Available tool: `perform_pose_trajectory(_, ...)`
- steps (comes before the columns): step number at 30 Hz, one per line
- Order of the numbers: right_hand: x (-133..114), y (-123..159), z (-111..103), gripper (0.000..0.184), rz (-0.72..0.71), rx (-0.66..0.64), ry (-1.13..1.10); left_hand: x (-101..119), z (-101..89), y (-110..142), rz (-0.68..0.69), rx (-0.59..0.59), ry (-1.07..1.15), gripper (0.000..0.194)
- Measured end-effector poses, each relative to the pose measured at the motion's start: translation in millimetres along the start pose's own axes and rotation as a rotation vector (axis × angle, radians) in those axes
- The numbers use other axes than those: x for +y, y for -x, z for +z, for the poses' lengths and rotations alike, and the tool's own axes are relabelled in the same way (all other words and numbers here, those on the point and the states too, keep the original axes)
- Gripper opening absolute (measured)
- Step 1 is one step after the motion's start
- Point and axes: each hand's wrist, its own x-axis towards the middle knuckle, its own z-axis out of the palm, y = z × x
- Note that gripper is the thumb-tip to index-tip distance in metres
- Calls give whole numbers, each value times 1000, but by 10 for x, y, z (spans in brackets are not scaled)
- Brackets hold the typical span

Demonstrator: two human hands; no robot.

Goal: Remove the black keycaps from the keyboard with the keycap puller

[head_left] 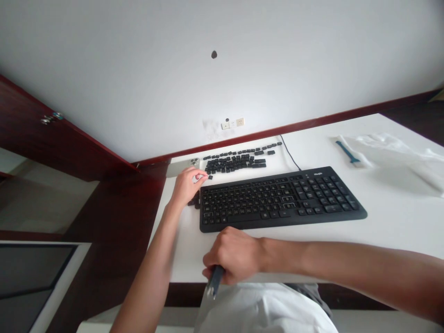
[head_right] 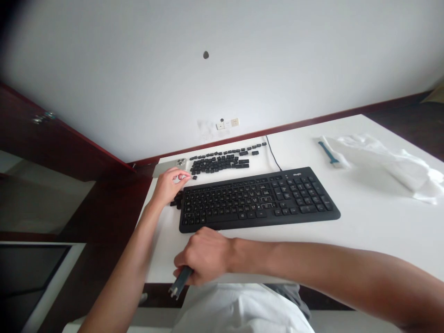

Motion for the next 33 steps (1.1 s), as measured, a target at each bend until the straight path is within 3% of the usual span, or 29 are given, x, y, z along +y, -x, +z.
perform_pose_trajectory(3, -25, -69, -343, 33, 110, 126, -378, 174, -111, 143, -10, 36, 5, 11)
perform_pose_trajectory(7, 119, -185, -718, 43, 346, 425, -767, 449, -173, 519, -113, 64, 87, 17)
perform_pose_trajectory(10, 315, -246, -819, 45, 390, 675, -1093, 639, -135, 869, -198, 27, 176, 22)
perform_pose_trajectory(13, 461, -273, -798, 43, 437, 799, -1366, 828, -68, 1155, -297, -61, 309, 33)
perform_pose_trajectory(16, 480, -285, -740, 39, 456, 826, -1480, 997, -9, 1308, -397, -90, 389, 45)
perform_pose_trajectory(20, 369, -298, -697, 39, 445, 775, -1555, 1100, 54, 1340, -483, -47, 423, 44)
perform_pose_trajectory(29, 282, -285, -668, 40, 503, 768, -1727, 1032, 165, 1319, -473, 10, 428, 37)
perform_pose_trajectory(33, 339, -256, -719, 38, 528, 620, -1605, 1025, 158, 1325, -486, 28, 444, 37)
